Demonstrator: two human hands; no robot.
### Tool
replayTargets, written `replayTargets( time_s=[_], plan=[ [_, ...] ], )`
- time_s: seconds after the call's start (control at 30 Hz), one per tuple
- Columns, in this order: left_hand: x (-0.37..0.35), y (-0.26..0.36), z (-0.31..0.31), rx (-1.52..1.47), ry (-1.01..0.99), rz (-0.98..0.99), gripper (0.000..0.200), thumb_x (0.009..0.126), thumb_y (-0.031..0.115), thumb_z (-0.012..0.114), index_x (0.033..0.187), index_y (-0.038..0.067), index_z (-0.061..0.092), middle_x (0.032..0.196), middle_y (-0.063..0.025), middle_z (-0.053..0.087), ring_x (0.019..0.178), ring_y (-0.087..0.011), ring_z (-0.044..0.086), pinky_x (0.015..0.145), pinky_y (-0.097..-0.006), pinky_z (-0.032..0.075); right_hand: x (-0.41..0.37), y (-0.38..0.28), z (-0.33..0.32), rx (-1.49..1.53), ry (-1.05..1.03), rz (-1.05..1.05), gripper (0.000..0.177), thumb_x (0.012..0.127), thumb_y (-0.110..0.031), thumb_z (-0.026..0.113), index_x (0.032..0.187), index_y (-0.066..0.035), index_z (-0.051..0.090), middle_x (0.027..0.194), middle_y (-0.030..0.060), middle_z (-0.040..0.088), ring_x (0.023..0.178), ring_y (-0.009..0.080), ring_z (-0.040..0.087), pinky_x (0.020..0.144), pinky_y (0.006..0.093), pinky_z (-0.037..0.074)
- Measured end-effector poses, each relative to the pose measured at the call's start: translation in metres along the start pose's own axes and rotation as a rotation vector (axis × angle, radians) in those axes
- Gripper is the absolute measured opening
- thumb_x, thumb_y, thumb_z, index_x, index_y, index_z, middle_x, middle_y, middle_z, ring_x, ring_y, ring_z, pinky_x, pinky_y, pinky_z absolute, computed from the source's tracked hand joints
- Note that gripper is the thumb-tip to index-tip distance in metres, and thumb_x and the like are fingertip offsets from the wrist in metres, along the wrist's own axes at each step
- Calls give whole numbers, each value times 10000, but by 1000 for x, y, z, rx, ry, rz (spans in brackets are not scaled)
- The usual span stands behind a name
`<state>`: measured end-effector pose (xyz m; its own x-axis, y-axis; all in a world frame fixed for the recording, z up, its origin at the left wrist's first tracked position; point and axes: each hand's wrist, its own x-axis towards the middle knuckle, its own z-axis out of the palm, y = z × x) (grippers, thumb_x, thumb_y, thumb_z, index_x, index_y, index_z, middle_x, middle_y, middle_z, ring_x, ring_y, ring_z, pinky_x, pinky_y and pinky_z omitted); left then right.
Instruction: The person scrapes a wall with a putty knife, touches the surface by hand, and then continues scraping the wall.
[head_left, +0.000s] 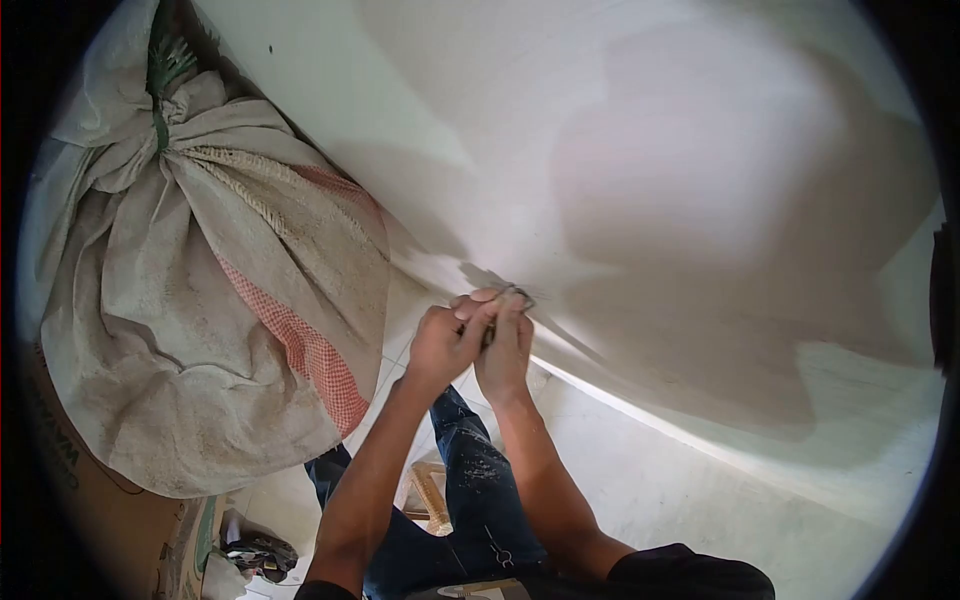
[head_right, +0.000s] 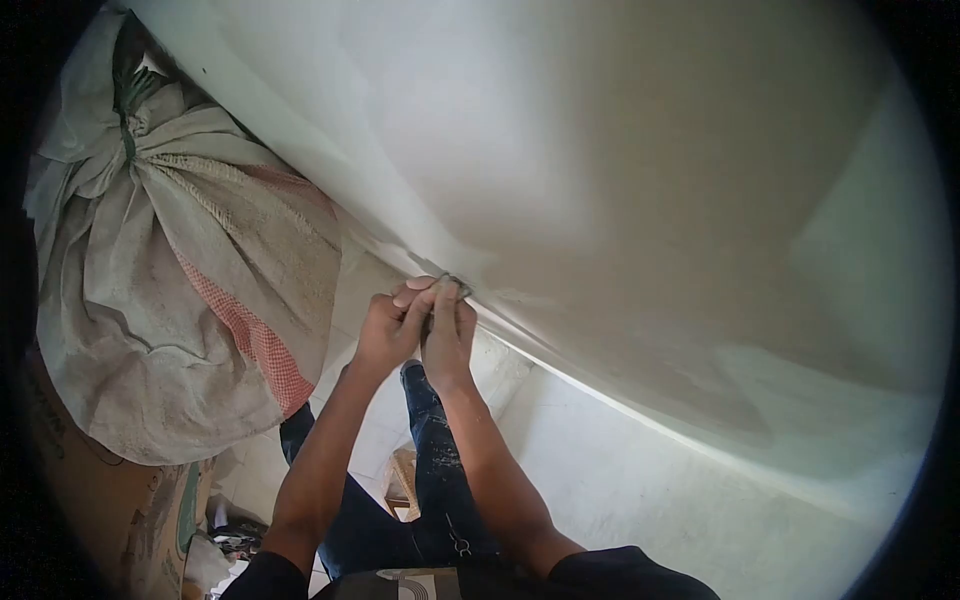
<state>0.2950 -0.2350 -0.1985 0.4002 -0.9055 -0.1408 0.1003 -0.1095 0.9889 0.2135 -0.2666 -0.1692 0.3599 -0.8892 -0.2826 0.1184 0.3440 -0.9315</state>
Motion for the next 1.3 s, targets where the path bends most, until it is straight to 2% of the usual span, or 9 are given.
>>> replayTargets(
  time_s=[0.03,0.07,0.3,0.43,0.47,0.63,0.7,0.97,1.3],
  plan=[
    [-5,8,1,9,31,69,190,917,194,617,910,28,707,771,-197,642,654,-377,629,566,-392,483,-2,-7,3,-3,4,12,480,1058,-428,337,1013,-12,572,865,110,626,938,268,627,882,392,510],
    [-1,10,0,32,-2,215,163,962,120,585,945,-10,681,661,-140,617,572,-166,603,525,-309,445,-4,-17,8,26,-2,-63,475,1060,-424,335,1015,-16,574,868,109,627,936,261,629,884,393,509],
    [-4,14,2,-105,-41,117,132,933,74,593,911,-25,678,684,-145,628,583,-182,612,545,-303,465,-5,-17,0,-48,1,-15,487,1052,-451,334,1028,-30,579,857,102,616,976,253,606,861,386,513],
    [11,9,9,11,-98,380,125,930,23,564,907,-38,671,718,-152,642,616,-160,610,606,-279,472,-12,-32,5,76,50,-192,477,1065,-417,326,1042,-11,575,887,111,631,953,242,614,861,377,511],
    [6,13,6,-117,-147,102,121,923,17,570,931,-34,680,736,-156,646,647,-170,615,636,-283,482,-8,-21,-3,-7,35,-128,483,1065,-419,325,1036,-5,573,883,113,630,950,245,614,853,374,512],
    [-8,27,1,-150,-25,-31,132,941,56,582,973,-21,684,730,-140,644,662,-199,615,627,-304,484,-9,-29,7,-11,25,-70,492,1066,-409,335,1015,14,581,854,117,629,937,253,621,841,363,519],
    [2,24,1,-25,-88,167,151,959,90,582,985,-16,687,717,-140,644,631,-176,607,608,-303,477,-8,-31,9,25,10,-161,493,1064,-411,342,1013,15,586,852,116,630,938,254,622,841,366,521],
    [-18,12,2,-80,-27,12,184,962,135,579,977,-14,685,708,-186,636,599,-208,616,572,-328,472,-14,-19,10,-3,116,73,475,1068,-400,338,1028,3,587,863,109,626,916,230,617,852,350,510],
    [-3,47,3,-83,-59,184,161,954,103,576,1029,-3,672,777,-177,654,647,-232,630,588,-316,480,-14,-49,17,-20,57,-138,512,1060,-437,332,964,-2,584,837,104,617,910,243,615,836,366,519]
  ],
)
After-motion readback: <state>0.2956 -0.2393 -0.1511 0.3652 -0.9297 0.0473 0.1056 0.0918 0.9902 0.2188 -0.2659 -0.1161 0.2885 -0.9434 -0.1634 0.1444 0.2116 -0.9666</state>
